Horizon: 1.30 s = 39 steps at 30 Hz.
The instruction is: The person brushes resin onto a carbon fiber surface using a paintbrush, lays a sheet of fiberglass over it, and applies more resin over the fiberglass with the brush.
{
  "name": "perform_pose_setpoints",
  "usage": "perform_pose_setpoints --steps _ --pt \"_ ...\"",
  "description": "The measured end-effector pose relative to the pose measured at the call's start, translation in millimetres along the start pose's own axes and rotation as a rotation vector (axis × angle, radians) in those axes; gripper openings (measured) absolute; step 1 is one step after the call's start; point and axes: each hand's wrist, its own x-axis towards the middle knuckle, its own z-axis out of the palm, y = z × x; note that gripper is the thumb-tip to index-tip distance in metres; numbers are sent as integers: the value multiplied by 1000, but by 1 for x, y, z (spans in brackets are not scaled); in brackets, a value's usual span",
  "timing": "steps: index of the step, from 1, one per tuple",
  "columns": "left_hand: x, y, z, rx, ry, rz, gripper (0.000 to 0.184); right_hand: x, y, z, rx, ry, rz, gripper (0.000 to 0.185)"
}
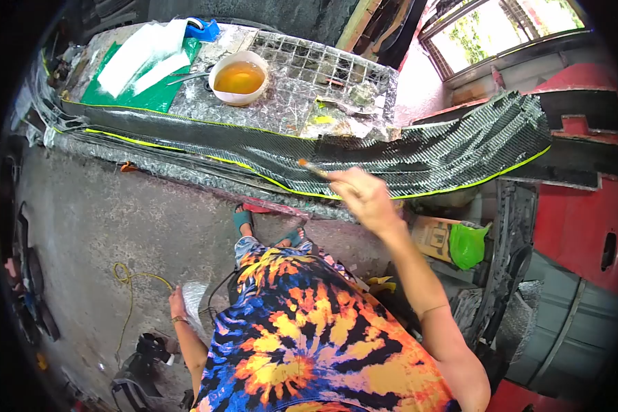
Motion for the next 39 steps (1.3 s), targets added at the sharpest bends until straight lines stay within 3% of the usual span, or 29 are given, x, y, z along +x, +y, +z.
perform_pose_setpoints --steps 4,9,11,13,14,20,22,25,33,37,39 --pt "-35 25 8 122 -26 -70 57 3 14 76 61 36 -108 17" --pt "-56 30 11 225 -87 29 57 13 35 88 -104 -8 -165 17" --pt "-52 10 16 22 1 156 26 10 35 81 -197 -107 -122 19" --pt "-49 4 12 233 -76 -15 34 14 30 70 -168 -112 -88 19" --pt "-36 -18 15 108 -33 -79 41 15 30 66 -172 -154 -78 19" --pt "-31 -38 12 129 -103 -16 52 5 27 33 -160 -160 17 17" --pt "-35 -23 5 283 -129 -135 51 -2 30 23 -151 -107 34 17" --pt "-35 -7 -2 331 -156 -157 51 -12 36 9 -134 -58 83 18" --pt "-10 82 -19 115 -94 -21 50 -32 53 -19 70 66 119 16" --pt "-12 140 -7 38 63 112 49 -38 49 -43 28 110 120 16" --pt "38 137 -20 26 -119 55 51 -37 36 -61 80 168 144 19"
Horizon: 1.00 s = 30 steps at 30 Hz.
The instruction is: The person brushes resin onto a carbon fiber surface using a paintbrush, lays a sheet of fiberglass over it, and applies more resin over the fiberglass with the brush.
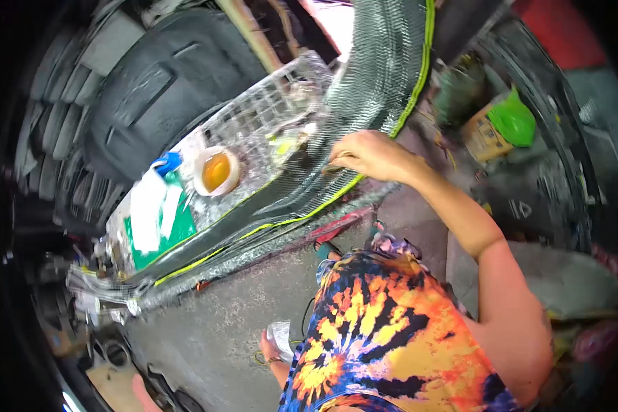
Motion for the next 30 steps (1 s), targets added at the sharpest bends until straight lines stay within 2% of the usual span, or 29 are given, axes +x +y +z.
perform_pose_setpoints --steps 2,3,5,6,8,12,14,15,16,17,18,19,20,21,22,23,24,26,27,28,29,30 --pt "-13 3 -1 -44 50 0 45 12 -19 -5 -11 89 -78 19" --pt "-11 -2 -10 162 -26 270 38 49 -49 9 29 120 -172 20" --pt "1 -9 5 174 -52 271 18 73 -60 27 98 195 -224 21" --pt "-52 24 15 140 -81 191 12 94 -64 43 91 199 -291 22" --pt "-25 -11 11 64 -40 185 12 138 -66 78 25 164 -331 21" --pt "-70 -28 5 142 25 269 12 217 -47 158 -184 54 -318 20" --pt "-82 -29 11 -57 164 475 11 238 -38 177 -279 -1 -307 20" --pt "-96 -12 11 39 179 515 11 244 -29 187 -402 -52 -293 20" --pt "-108 2 15 -2 177 537 13 248 -24 205 -515 -119 -304 19" --pt "-119 17 23 -87 156 535 15 244 -23 205 -540 -120 -296 19" --pt "-172 65 30 -198 144 497 17 248 -24 201 -411 -146 -322 20" --pt "-184 88 38 -226 166 558 21 256 -10 210 -538 -232 -200 21" --pt "-203 119 41 -310 135 487 20 261 0 216 -557 -232 -277 20" --pt "-194 120 44 -379 85 509 18 261 5 219 -478 -169 -274 21" --pt "-186 121 46 -402 75 542 16 255 -9 207 -546 -187 -293 25" --pt "-193 137 51 -518 10 516 13 259 -6 204 -571 -240 -281 36" --pt "-193 146 55 -527 7 530 13 260 -11 200 -578 -225 -288 36" --pt "-193 168 63 -599 -128 577 10 255 -10 183 -635 -244 -300 51" --pt "-196 172 63 -586 -148 596 9 249 -22 177 -638 -256 -224 63" --pt "-202 178 67 -516 -121 609 10 241 -30 168 -557 -252 -207 65" --pt "-214 187 71 -437 -114 625 10 224 -48 160 -340 -209 -218 63" --pt "-233 202 81 -423 -90 628 12 205 -56 160 -279 -98 -228 59"
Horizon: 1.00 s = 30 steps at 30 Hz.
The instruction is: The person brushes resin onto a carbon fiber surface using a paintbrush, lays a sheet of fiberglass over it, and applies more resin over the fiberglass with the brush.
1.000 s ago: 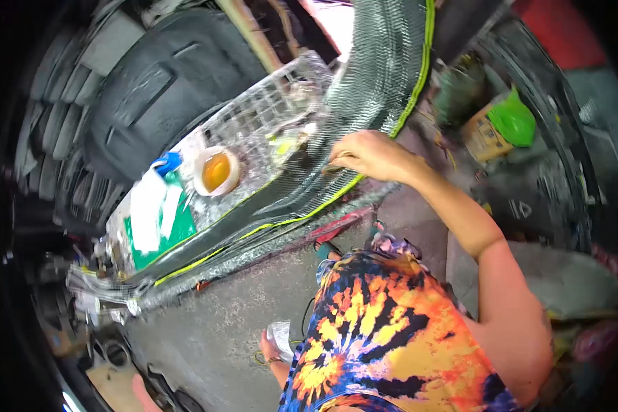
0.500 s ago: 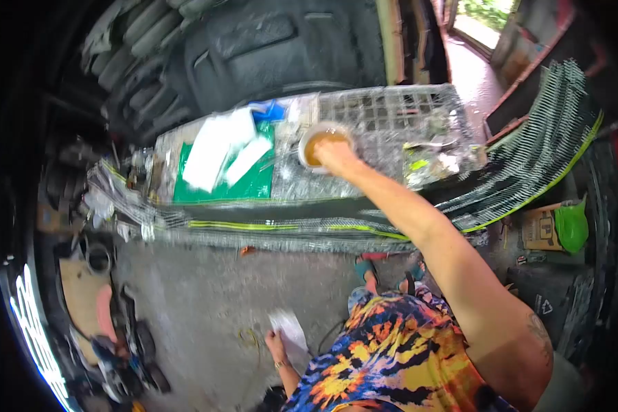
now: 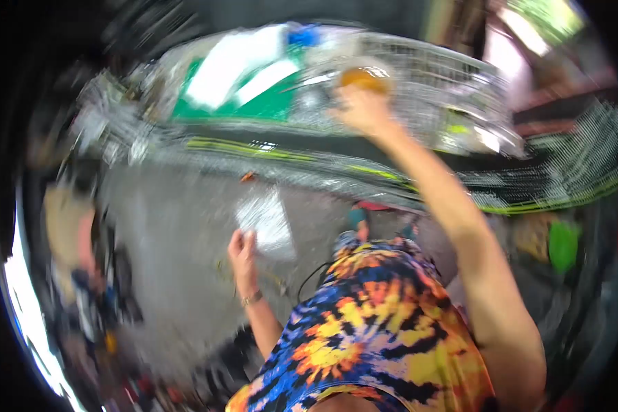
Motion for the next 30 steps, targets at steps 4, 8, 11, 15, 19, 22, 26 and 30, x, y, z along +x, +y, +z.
perform_pose_setpoints --steps 4,8,11,15,19,22,26,30 --pt "3 12 52 124 -218 185 24 -113 -61 -49 579 -19 91 58" --pt "11 23 120 -137 -380 239 7 -174 -68 -7 1300 -98 249 56" --pt "11 28 147 -92 -589 151 19 -177 -57 12 1292 -55 206 42" --pt "-16 28 178 -77 -674 182 22 -204 -57 -18 1223 201 175 32" --pt "-11 23 186 -150 -604 139 20 -201 -63 -21 1080 210 285 32" --pt "-86 5 220 -200 -644 122 23 -277 -24 -45 1050 265 196 31" --pt "-133 -15 250 -306 -636 1 27 -339 16 -60 1082 111 213 31" --pt "-170 -32 264 -413 -607 -62 29 -396 56 -72 859 -92 191 35"
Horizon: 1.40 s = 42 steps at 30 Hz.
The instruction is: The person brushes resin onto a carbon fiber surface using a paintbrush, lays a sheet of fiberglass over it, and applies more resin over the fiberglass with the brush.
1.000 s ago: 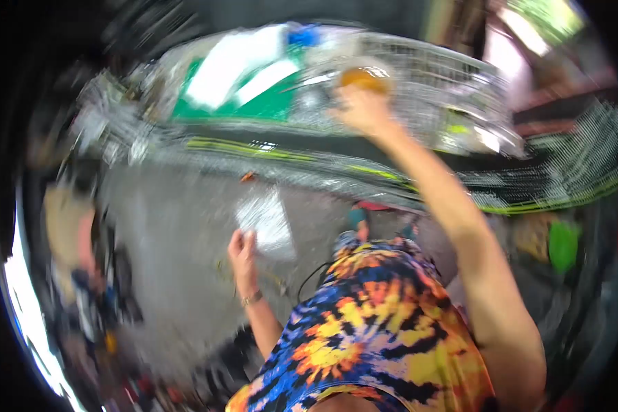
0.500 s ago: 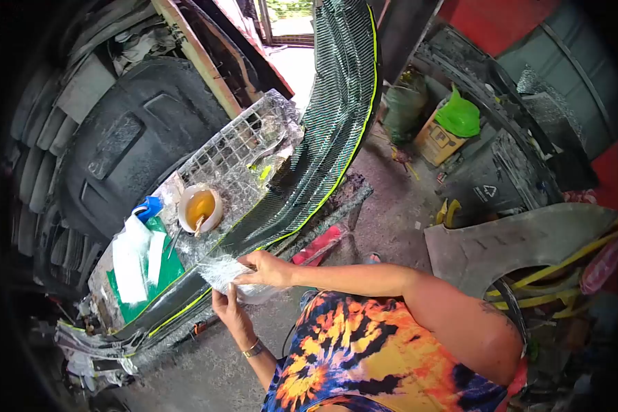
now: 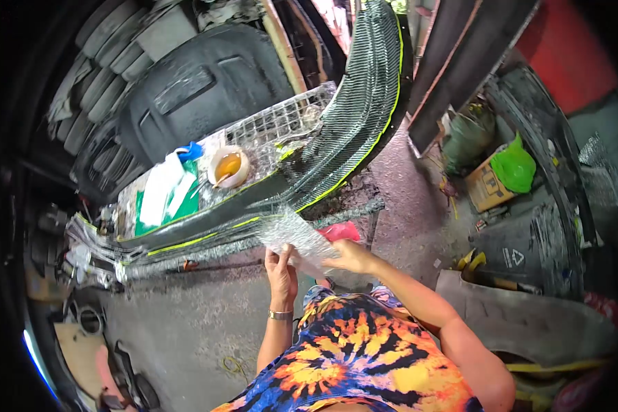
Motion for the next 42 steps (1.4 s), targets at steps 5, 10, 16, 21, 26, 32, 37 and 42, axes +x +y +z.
perform_pose_setpoints --steps 5,10,16,21,26,32,37,42 --pt "-10 13 -5 231 -169 -34 31 -18 -28 -65 -584 -225 79 39" --pt "15 8 -13 439 -238 -57 14 2 -65 -115 -471 -90 69 32" --pt "60 -6 -5 278 -191 -86 10 31 -88 -131 -351 164 127 30" --pt "107 -16 -17 318 -251 -119 11 52 -89 -138 -455 279 162 31" --pt "135 -22 -7 384 -287 -89 17 79 -107 -140 -627 461 155 26" --pt "132 1 -4 395 -321 -144 12 81 -106 -136 -588 435 159 24" --pt "104 39 -30 338 -59 -54 7 101 -116 -111 -407 220 40 22" --pt "44 121 -106 419 280 113 6 218 -166 -53 -399 133 -172 17"
